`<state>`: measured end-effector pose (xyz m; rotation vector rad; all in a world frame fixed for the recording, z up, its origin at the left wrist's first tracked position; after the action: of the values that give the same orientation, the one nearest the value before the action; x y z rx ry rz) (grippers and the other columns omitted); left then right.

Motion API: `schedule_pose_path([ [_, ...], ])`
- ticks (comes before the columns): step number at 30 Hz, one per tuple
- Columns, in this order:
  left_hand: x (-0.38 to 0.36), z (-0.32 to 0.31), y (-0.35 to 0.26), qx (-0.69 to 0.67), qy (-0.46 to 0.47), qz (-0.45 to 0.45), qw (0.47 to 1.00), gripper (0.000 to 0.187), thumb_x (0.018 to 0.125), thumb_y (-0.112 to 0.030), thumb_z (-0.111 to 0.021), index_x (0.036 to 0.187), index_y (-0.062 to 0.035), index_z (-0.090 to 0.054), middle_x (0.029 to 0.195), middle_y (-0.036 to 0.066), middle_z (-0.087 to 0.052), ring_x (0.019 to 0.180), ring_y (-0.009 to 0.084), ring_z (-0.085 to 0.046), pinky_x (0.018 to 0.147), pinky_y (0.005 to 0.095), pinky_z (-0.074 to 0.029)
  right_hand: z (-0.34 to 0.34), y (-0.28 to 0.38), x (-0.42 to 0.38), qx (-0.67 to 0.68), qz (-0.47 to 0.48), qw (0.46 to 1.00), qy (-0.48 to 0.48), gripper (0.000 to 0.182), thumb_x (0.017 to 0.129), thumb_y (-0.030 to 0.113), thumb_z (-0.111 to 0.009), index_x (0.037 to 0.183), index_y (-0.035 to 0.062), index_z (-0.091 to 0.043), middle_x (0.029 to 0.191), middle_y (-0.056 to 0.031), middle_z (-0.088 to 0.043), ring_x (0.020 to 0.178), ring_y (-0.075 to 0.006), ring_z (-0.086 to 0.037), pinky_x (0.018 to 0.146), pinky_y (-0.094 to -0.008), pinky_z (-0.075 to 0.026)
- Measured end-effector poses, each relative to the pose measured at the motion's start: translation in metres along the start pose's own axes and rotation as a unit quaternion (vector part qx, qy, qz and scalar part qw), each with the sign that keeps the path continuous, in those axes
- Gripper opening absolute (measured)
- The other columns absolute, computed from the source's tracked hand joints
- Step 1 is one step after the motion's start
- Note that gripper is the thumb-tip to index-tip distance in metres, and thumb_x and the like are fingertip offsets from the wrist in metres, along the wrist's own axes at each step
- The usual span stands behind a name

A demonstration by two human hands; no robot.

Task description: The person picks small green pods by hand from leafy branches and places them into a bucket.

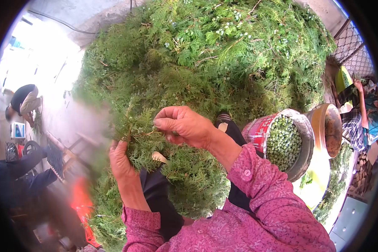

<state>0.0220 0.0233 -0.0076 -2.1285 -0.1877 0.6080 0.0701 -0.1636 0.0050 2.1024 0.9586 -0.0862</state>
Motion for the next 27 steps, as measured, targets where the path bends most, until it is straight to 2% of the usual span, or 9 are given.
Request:
schedule_pose_path([
  [6, 0.000, -0.003, 0.005, -0.005, 0.021, 0.031, 0.999, 0.028, 0.077, 0.003, -0.059, 0.104, 0.0010, -0.052, 0.093, 0.010, -0.061, 0.079, 0.0187, -0.061, 0.069, 0.0295, -0.052, 0.006, 0.006, -0.001, -0.138, 0.111, 0.980, -0.087, 0.013, 0.080, 0.015, -0.063, 0.083, 0.0042, -0.056, 0.064, 0.0023, -0.052, 0.051, -0.0035, -0.046, 0.041, -0.0187, -0.033],
  [8, -0.003, -0.006, 0.005, 0.006, 0.012, 0.028, 1.000, 0.029, 0.074, 0.005, -0.063, 0.101, 0.0001, -0.053, 0.090, 0.009, -0.061, 0.077, 0.0164, -0.060, 0.067, 0.0265, -0.051, 0.003, 0.016, -0.006, -0.426, 0.343, 0.816, -0.190, 0.013, 0.078, 0.013, -0.063, 0.083, 0.0031, -0.055, 0.062, 0.0018, -0.051, 0.052, -0.0027, -0.046, 0.042, -0.0192, -0.034],
  [12, -0.007, -0.009, 0.007, 0.020, 0.019, 0.017, 0.999, 0.031, 0.072, 0.005, -0.066, 0.099, 0.0007, -0.053, 0.086, 0.008, -0.062, 0.073, 0.0163, -0.061, 0.065, 0.0268, -0.052, 0.017, 0.022, -0.001, -0.351, 0.344, 0.849, -0.194, 0.012, 0.077, 0.011, -0.063, 0.081, 0.0042, -0.055, 0.060, 0.0014, -0.051, 0.056, -0.0032, -0.048, 0.044, -0.0181, -0.036],
  [14, -0.006, -0.006, 0.004, 0.034, 0.019, 0.014, 0.999, 0.032, 0.071, 0.004, -0.067, 0.099, 0.0009, -0.053, 0.085, 0.008, -0.062, 0.072, 0.0162, -0.062, 0.064, 0.0273, -0.052, 0.040, 0.020, 0.004, 0.097, 0.142, 0.983, -0.059, 0.009, 0.079, 0.012, -0.061, 0.081, 0.0058, -0.055, 0.068, -0.0025, -0.054, 0.061, -0.0058, -0.050, 0.045, -0.0163, -0.036],
  [17, -0.007, -0.006, -0.002, -0.016, 0.035, 0.002, 0.999, 0.030, 0.071, 0.005, -0.066, 0.098, 0.0007, -0.054, 0.085, 0.008, -0.062, 0.071, 0.0152, -0.062, 0.062, 0.0273, -0.053, 0.036, 0.037, -0.002, 0.276, 0.176, 0.944, 0.045, 0.010, 0.082, 0.011, -0.054, 0.083, 0.0009, -0.055, 0.067, -0.0023, -0.048, 0.059, -0.0055, -0.047, 0.042, -0.0126, -0.037],
  [21, -0.008, -0.008, -0.001, 0.046, 0.038, 0.005, 0.998, 0.027, 0.072, 0.006, -0.065, 0.097, 0.0002, -0.054, 0.086, 0.009, -0.062, 0.070, 0.0150, -0.062, 0.062, 0.0270, -0.053, 0.018, 0.029, -0.002, 0.192, 0.092, 0.977, 0.021, 0.006, 0.082, 0.010, -0.053, 0.086, 0.0067, -0.057, 0.087, -0.0101, -0.057, 0.063, -0.0100, -0.052, 0.044, -0.0163, -0.038],
  [23, -0.007, -0.005, 0.001, 0.056, 0.018, -0.003, 0.998, 0.027, 0.073, 0.007, -0.064, 0.097, 0.0004, -0.054, 0.087, 0.009, -0.062, 0.070, 0.0151, -0.062, 0.062, 0.0268, -0.053, 0.010, 0.030, -0.007, 0.101, 0.086, 0.991, -0.024, 0.009, 0.082, 0.010, -0.055, 0.089, 0.0055, -0.058, 0.086, -0.0072, -0.058, 0.061, -0.0086, -0.051, 0.044, -0.0166, -0.037],
  [25, -0.007, -0.005, 0.001, 0.057, 0.023, -0.007, 0.998, 0.028, 0.073, 0.008, -0.063, 0.098, 0.0007, -0.054, 0.088, 0.008, -0.062, 0.071, 0.0155, -0.062, 0.063, 0.0266, -0.052, 0.007, 0.027, -0.008, -0.166, 0.064, 0.984, -0.016, 0.012, 0.081, 0.010, -0.058, 0.091, 0.0038, -0.059, 0.082, -0.0033, -0.059, 0.062, -0.0061, -0.050, 0.046, -0.0169, -0.038],
  [27, -0.009, -0.010, -0.001, 0.065, 0.014, 0.000, 0.998, 0.028, 0.072, 0.008, -0.063, 0.098, 0.0007, -0.054, 0.088, 0.008, -0.062, 0.072, 0.0153, -0.061, 0.064, 0.0263, -0.052, 0.001, 0.021, -0.007, -0.212, 0.092, 0.973, 0.004, 0.015, 0.080, 0.008, -0.060, 0.094, 0.0038, -0.060, 0.081, -0.0010, -0.057, 0.064, -0.0051, -0.049, 0.050, -0.0172, -0.038],
])
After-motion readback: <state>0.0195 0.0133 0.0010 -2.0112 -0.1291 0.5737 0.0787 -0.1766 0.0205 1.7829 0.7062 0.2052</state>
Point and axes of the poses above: each hand's wrist, its own x-axis towards the middle knuckle, its own z-axis out of the back of the hand, y = z × x, the point moved 3 cm from there along x, towards the middle knuckle
